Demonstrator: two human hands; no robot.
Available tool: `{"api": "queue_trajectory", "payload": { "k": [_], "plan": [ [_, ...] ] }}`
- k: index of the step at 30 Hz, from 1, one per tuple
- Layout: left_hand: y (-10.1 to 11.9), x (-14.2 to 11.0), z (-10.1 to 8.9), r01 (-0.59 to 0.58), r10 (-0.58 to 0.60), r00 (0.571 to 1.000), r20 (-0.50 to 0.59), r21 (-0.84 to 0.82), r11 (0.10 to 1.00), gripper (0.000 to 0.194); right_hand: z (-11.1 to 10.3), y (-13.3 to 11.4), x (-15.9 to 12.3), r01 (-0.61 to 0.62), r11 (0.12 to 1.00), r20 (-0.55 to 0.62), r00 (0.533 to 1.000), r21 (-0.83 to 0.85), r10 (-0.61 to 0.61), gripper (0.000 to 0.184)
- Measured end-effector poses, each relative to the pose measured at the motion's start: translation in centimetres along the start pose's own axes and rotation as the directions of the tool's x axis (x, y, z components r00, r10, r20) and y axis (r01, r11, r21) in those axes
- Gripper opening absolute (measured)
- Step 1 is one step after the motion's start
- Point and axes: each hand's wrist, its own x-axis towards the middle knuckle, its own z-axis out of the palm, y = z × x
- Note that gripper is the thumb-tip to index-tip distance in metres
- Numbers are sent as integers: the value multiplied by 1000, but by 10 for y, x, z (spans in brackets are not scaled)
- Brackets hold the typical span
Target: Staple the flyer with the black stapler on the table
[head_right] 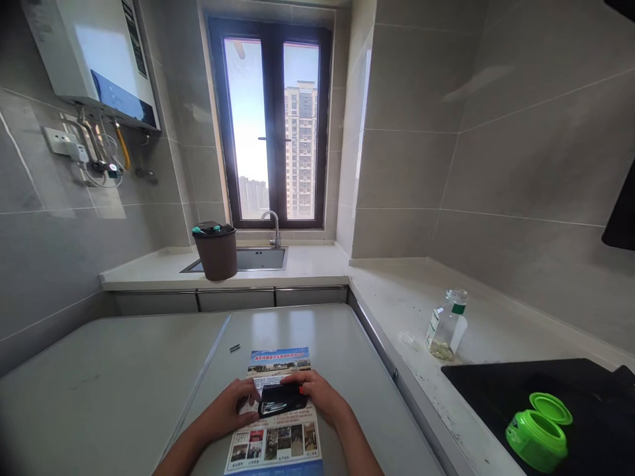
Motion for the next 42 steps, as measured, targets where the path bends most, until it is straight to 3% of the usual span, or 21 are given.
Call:
{"api": "queue_trajectory", "payload": {
  "k": [6, 11, 14, 16, 19, 21, 24, 27, 30, 33, 36, 42],
  "plan": [
    [3, 0, -3, 13, -13, 1000, -4, -1, 1000, 21, 0, -1, -2, 2, 1000, 19, 1000, 20, -3, 57],
    [-4, -1, 2, 87, -87, 996, -28, -5, 996, 25, 3, -3, -3, 96, 980, -60, 992, -177, -108, 44],
    [-11, -3, 6, 119, -121, 990, -75, -31, 992, 31, 9, 1, -4, 154, 900, -49, 981, -408, -190, 44],
    [-15, -4, 6, 123, -130, 985, -116, -69, 990, 34, 14, 6, -4, 124, 818, -86, 975, -562, -207, 51],
    [-19, -1, 2, 110, -145, 972, -182, -188, 976, 38, 22, 11, -3, 98, 754, -166, 950, -649, -266, 43],
    [-21, 4, 1, 80, -154, 968, -197, -338, 938, 42, 25, 10, -2, 173, 729, -169, 913, -663, -370, 41],
    [-23, 16, 5, 36, -173, 969, -179, -589, 808, 44, 29, 7, 1, 351, 601, -55, 832, -718, -552, 51],
    [-25, 25, 13, 45, -265, 954, -139, -809, 587, 46, 30, 6, 4, 462, 374, 97, 724, -804, -683, 60],
    [-24, 26, 15, 64, -362, 931, -48, -955, 290, 47, 32, 8, 5, 451, 179, 178, 641, -874, -747, 57],
    [-19, 20, 8, 60, -343, 939, 29, -995, 82, 38, 37, 6, 3, 409, 21, 246, 588, -912, -770, 50],
    [-14, 15, 2, 77, -305, 949, 77, -997, -10, 32, 44, 1, 2, 400, -98, 330, 564, -911, -757, 41],
    [-7, 15, 1, 105, -274, 954, 122, -991, -78, 28, 50, -3, 0, 372, -166, 362, 557, -913, -747, 37]
  ]
}}
